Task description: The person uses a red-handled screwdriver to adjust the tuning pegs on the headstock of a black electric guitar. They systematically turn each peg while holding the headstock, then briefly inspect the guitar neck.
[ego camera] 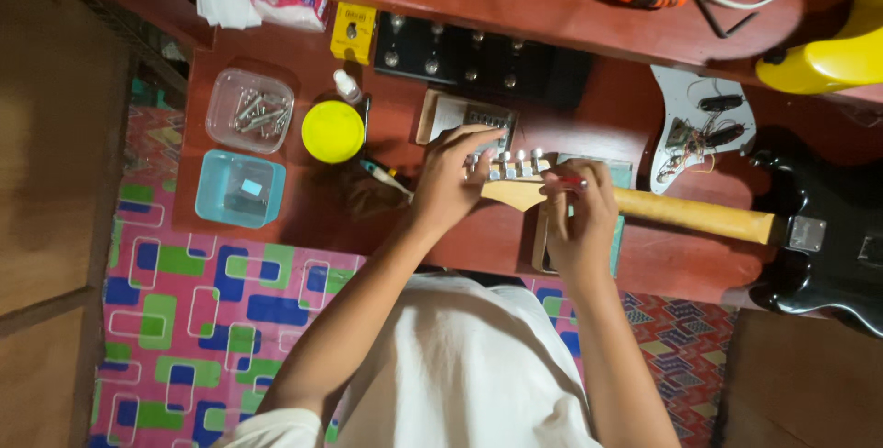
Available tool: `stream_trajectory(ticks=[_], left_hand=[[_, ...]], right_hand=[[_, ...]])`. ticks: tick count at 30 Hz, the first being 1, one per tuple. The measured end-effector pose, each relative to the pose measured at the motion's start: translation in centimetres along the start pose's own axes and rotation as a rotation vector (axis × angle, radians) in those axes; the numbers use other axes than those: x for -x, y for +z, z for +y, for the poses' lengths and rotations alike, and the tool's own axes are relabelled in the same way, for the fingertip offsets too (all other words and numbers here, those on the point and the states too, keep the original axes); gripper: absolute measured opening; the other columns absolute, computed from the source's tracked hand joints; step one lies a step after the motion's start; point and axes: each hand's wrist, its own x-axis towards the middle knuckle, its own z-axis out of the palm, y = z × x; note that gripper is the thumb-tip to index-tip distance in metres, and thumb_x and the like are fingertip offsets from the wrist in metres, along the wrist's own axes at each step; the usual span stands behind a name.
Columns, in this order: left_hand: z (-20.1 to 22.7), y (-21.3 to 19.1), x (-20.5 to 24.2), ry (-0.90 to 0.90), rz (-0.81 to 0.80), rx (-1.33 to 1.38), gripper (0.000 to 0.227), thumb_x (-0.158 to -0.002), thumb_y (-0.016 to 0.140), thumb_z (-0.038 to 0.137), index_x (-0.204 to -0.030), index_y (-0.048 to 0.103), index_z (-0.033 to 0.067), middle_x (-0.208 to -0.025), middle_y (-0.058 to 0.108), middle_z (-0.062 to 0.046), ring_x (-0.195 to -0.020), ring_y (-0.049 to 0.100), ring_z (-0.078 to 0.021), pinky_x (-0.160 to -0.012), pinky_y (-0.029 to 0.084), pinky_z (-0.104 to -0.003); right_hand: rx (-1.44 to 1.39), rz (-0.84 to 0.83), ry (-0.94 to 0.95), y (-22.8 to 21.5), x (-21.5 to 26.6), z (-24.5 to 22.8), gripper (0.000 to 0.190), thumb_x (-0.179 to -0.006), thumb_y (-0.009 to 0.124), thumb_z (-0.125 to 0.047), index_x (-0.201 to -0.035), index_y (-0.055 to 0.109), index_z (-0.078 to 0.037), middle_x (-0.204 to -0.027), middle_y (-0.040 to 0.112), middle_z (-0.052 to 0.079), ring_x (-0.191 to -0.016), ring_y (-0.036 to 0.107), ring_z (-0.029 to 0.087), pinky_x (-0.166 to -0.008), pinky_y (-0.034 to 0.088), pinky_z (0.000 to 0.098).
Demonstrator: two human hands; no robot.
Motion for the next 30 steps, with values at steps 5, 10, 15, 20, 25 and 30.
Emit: stream_trajectory(ticks=[5,10,15,20,25,30], left_hand=[[9.6,-2.9,-1.2,0.316,-0.224,0.194,0.025,-0.097,0.067,0.008,-0.121,0.073,0.0070,-0.123,0.072,-0.020,-0.119,0.067,-0.0407,-0.104,0.052,-0.051],[10.1,-3.1,-2.4,0.304,-0.284,0.110,0.019,-0.091,0.074,0.003,-0.109,0.074,0.0051,-0.100,0.074,-0.015,-0.096,0.072,-0.0341,-0.090,0.058,-0.046],[9.8,-2.4,-1.8,0.200,-0.220,0.004,0.026,-0.079,0.084,0.011,-0.099,0.066,0.0121,-0.089,0.069,-0.004,-0.090,0.071,-0.0298,-0.081,0.057,-0.044],[11.3,-2.2,-1.4,0.246,-0.108,-0.099,0.034,-0.086,0.082,0.015,-0.117,0.068,0.0155,-0.093,0.068,-0.006,-0.091,0.070,-0.0301,-0.083,0.059,-0.043],[12.1,-2.7,-0.9,0.200,-0.080,-0.038,0.017,-0.090,0.077,0.012,-0.106,0.076,0.0132,-0.092,0.071,-0.006,-0.089,0.072,-0.0265,-0.083,0.058,-0.039],[11.2,-0.6,-0.1,0.158,0.119,-0.086,0.024,-0.078,0.088,0.018,-0.093,0.069,0.0128,-0.081,0.064,-0.004,-0.081,0.069,-0.0272,-0.074,0.057,-0.040]], right_hand=[[-0.277,-0.014,0.197,0.0,0.2,-0.2,0.015,-0.097,0.073,-0.001,-0.107,0.067,0.008,-0.091,0.058,0.020,-0.081,0.071,0.039,-0.066,0.061,0.0436],[-0.513,0.030,0.394,0.6,0.6,2.5,0.041,-0.085,0.084,0.001,-0.107,0.050,-0.003,-0.084,0.065,0.007,-0.079,0.066,0.012,-0.061,0.050,0.0195],[-0.520,-0.038,0.421,0.5,0.1,1.7,0.024,-0.087,0.080,0.006,-0.091,0.058,-0.003,-0.079,0.071,0.009,-0.075,0.058,0.006,-0.061,0.047,0.0206],[-0.562,-0.099,0.419,1.0,-0.7,3.1,0.023,-0.084,0.084,0.002,-0.099,0.068,-0.002,-0.093,0.077,0.010,-0.082,0.065,0.008,-0.066,0.052,0.0225],[-0.538,-0.146,0.342,0.2,-0.6,4.0,0.023,-0.082,0.084,0.003,-0.103,0.075,0.002,-0.113,0.068,0.013,-0.097,0.069,0.019,-0.081,0.058,0.0291],[-0.649,-0.196,0.353,0.2,-1.1,3.0,0.059,-0.083,0.078,0.009,-0.137,0.058,-0.001,-0.100,0.073,0.010,-0.091,0.068,0.013,-0.084,0.058,0.0299]])
